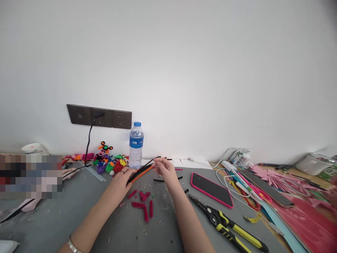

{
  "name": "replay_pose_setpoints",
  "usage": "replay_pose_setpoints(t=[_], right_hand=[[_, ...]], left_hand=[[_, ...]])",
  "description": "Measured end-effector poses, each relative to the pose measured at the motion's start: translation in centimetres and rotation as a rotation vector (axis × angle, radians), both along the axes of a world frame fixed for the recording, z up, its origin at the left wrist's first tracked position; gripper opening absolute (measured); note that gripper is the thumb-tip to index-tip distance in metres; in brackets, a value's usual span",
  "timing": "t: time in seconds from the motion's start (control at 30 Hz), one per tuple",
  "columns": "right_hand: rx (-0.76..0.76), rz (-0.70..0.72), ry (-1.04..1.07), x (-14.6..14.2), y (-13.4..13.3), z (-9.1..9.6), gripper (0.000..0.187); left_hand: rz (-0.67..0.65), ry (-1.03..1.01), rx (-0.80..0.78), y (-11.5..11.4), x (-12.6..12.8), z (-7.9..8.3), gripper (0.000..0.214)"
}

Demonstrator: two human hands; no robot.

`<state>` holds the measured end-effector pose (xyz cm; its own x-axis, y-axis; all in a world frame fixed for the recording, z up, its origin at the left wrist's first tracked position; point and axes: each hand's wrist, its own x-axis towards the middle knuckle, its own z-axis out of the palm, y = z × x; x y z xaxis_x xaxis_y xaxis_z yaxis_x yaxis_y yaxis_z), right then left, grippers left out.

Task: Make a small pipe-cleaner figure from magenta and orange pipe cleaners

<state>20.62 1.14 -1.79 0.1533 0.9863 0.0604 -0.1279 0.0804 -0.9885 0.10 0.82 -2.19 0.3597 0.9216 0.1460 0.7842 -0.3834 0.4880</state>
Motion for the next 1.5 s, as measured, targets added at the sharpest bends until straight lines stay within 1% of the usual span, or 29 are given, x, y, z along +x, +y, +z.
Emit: replay_pose_setpoints(t=[0.07,0.17,0.23,0.3,0.37,0.47,0.57,0.73,0.9,1.0,1.13,1.2,1.3,1.4,1.5], right_hand=[[-0.001,0.002,-0.012,0.0,0.0,0.0,0.029],[0.013,0.01,-0.024,-0.1,0.1,-0.2,0.028],[0.016,0.012,-0.03,-0.1,0.1,-0.3,0.028],[0.01,0.016,-0.034,-0.1,0.1,-0.3,0.028],[0.001,0.018,-0.04,-0.1,0.0,-0.2,0.028],[-0.002,0.019,-0.043,-0.1,0.0,-0.1,0.027],[-0.001,0.017,-0.037,-0.2,0.0,-0.1,0.027],[0.003,0.026,-0.055,-0.5,0.1,-0.4,0.027],[0.002,0.053,-0.078,-0.6,0.3,-0.8,0.025],[-0.004,0.063,-0.097,-0.6,0.4,-1.0,0.024],[-0.012,0.032,-0.141,-0.6,0.5,-1.4,0.024],[-0.024,0.011,-0.158,-0.5,0.5,-1.5,0.024],[-0.045,0.009,-0.159,-0.5,0.3,-1.3,0.025],[-0.05,0.099,-0.092,-0.6,-0.3,-0.5,0.028],[-0.029,0.22,0.023,-0.9,-1.0,0.4,0.03]], left_hand=[[0.027,-0.001,-0.033,0.3,-0.2,-0.2,0.039],[0.048,0.027,-0.089,0.6,-0.6,-0.5,0.026],[0.073,0.061,-0.094,0.5,-0.6,-0.6,0.018],[0.098,0.117,-0.086,0.3,-0.6,-0.6,0.014],[0.128,0.167,-0.092,0.0,-0.4,-0.4,0.014],[0.172,0.18,-0.117,-0.1,-0.4,-0.2,0.019],[0.178,0.189,-0.124,0.2,-0.7,-0.3,0.016],[0.191,0.237,-0.041,0.4,-0.9,-0.5,0.011],[0.193,0.275,-0.043,-0.1,-0.5,0.1,0.013],[0.221,0.289,-0.052,-0.3,-0.4,0.5,0.013],[0.265,0.26,-0.064,-0.2,-0.6,0.9,0.016],[0.28,0.225,-0.037,-0.1,-0.7,0.9,0.018],[0.263,0.052,0.061,-0.1,-0.7,1.0,0.017],[0.19,-0.159,0.187,-0.3,-0.5,1.3,0.019],[0.149,-0.186,0.214,-0.6,-0.2,1.6,0.028]])
